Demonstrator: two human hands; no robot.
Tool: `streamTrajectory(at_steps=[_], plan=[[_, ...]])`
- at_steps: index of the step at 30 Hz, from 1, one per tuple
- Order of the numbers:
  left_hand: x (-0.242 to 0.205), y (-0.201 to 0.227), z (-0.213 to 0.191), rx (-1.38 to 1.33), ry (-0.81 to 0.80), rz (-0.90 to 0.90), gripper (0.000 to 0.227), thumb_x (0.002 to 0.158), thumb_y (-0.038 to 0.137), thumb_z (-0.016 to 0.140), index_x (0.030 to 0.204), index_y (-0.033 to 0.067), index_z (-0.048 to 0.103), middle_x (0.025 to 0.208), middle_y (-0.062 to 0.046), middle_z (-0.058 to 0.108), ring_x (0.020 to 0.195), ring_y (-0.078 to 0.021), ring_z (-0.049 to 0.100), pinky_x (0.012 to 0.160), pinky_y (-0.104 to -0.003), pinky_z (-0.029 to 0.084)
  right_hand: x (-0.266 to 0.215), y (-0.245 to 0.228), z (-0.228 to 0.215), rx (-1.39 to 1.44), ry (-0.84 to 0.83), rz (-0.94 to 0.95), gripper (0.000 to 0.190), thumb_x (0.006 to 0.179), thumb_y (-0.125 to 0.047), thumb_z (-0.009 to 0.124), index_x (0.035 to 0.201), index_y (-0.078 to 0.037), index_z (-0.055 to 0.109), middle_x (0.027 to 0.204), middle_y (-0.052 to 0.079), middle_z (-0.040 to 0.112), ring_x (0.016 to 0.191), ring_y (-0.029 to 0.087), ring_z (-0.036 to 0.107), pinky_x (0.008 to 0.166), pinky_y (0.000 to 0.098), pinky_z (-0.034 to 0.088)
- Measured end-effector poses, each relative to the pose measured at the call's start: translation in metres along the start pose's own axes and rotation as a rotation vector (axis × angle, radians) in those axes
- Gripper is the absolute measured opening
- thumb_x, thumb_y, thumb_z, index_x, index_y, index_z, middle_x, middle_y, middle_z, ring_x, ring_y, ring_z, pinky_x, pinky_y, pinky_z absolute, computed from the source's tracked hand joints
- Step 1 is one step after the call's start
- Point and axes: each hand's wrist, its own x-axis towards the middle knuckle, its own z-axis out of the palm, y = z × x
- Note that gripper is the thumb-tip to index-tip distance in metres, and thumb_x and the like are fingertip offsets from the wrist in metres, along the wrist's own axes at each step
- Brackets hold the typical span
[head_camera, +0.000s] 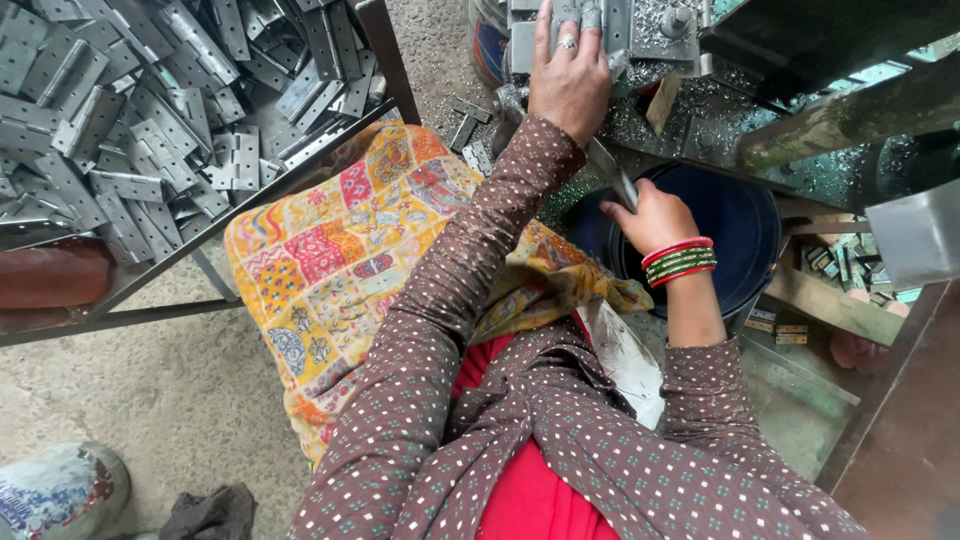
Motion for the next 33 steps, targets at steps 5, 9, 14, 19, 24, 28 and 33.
streamTrajectory(at_steps=[5,9,14,19,24,28,33], plan=[[-0.004,0.001,0.004,-0.005,-0.032,-0.009,0.026,0.089,0.01,0.06,0.104,-0.0055,0.075,0.111,-0.017,0.068,0.116,-0.036,0.059,0.122,-0.06,0.02,-0.001,0.017,0.054,0.102,0.12,-0.027,0.049,0.091,-0.049,0.071,0.102,-0.002,0.063,0.083,0.029,0.069,0.079,0.049,0.069,0.069,0.0561,0.054],[0.001,0.002,0.004,-0.018,-0.013,-0.018,0.028,0.087,0.009,0.059,0.106,-0.0033,0.076,0.112,-0.017,0.069,0.116,-0.0352,0.058,0.121,-0.06,0.019,0.004,0.026,0.118,0.208,0.274,-0.024,0.038,0.097,-0.04,0.068,0.101,-0.003,0.062,0.079,0.028,0.069,0.078,0.049,0.068,0.068,0.0568,0.053],[-0.003,0.002,-0.005,-0.019,-0.048,-0.014,0.03,0.089,0.012,0.062,0.111,-0.0031,0.075,0.118,-0.016,0.066,0.122,-0.0341,0.057,0.124,-0.058,0.018,0.011,0.034,0.13,0.271,0.24,-0.076,0.036,0.094,-0.038,0.069,0.098,-0.004,0.062,0.082,0.026,0.07,0.079,0.048,0.068,0.07,0.0561,0.054],[0.007,-0.001,0.004,-0.002,-0.078,-0.025,0.034,0.085,0.015,0.062,0.111,-0.003,0.074,0.124,-0.017,0.064,0.12,-0.0316,0.056,0.12,-0.057,0.022,0.011,0.04,0.065,0.171,0.062,-0.024,0.046,0.088,-0.046,0.075,0.098,-0.003,0.063,0.08,0.027,0.069,0.078,0.047,0.069,0.07,0.0553,0.054],[0.023,-0.003,0.028,-0.018,-0.058,-0.096,0.035,0.084,0.015,0.061,0.114,0.0005,0.073,0.122,-0.015,0.064,0.123,-0.0307,0.054,0.117,-0.054,0.027,0.01,0.04,0.081,0.082,0.161,-0.013,0.048,0.09,-0.047,0.077,0.094,-0.001,0.063,0.078,0.028,0.068,0.077,0.048,0.068,0.066,0.055,0.054],[0.023,-0.006,0.031,-0.034,-0.091,-0.107,0.028,0.087,0.014,0.062,0.109,0.0015,0.074,0.124,-0.014,0.064,0.124,-0.0287,0.054,0.119,-0.055,0.028,0.017,0.039,0.137,0.183,0.37,-0.1,0.038,0.096,-0.039,0.073,0.094,-0.003,0.063,0.079,0.025,0.069,0.077,0.047,0.069,0.068,0.0542,0.054],[0.021,-0.005,0.027,-0.053,-0.088,-0.097,0.02,0.083,0.013,0.067,0.099,0.0041,0.077,0.126,-0.013,0.063,0.126,-0.0287,0.054,0.117,-0.053,0.029,0.016,0.043,0.119,0.291,0.246,-0.082,0.036,0.087,-0.038,0.074,0.094,-0.005,0.064,0.082,0.024,0.071,0.076,0.046,0.07,0.067,0.0524,0.056]])
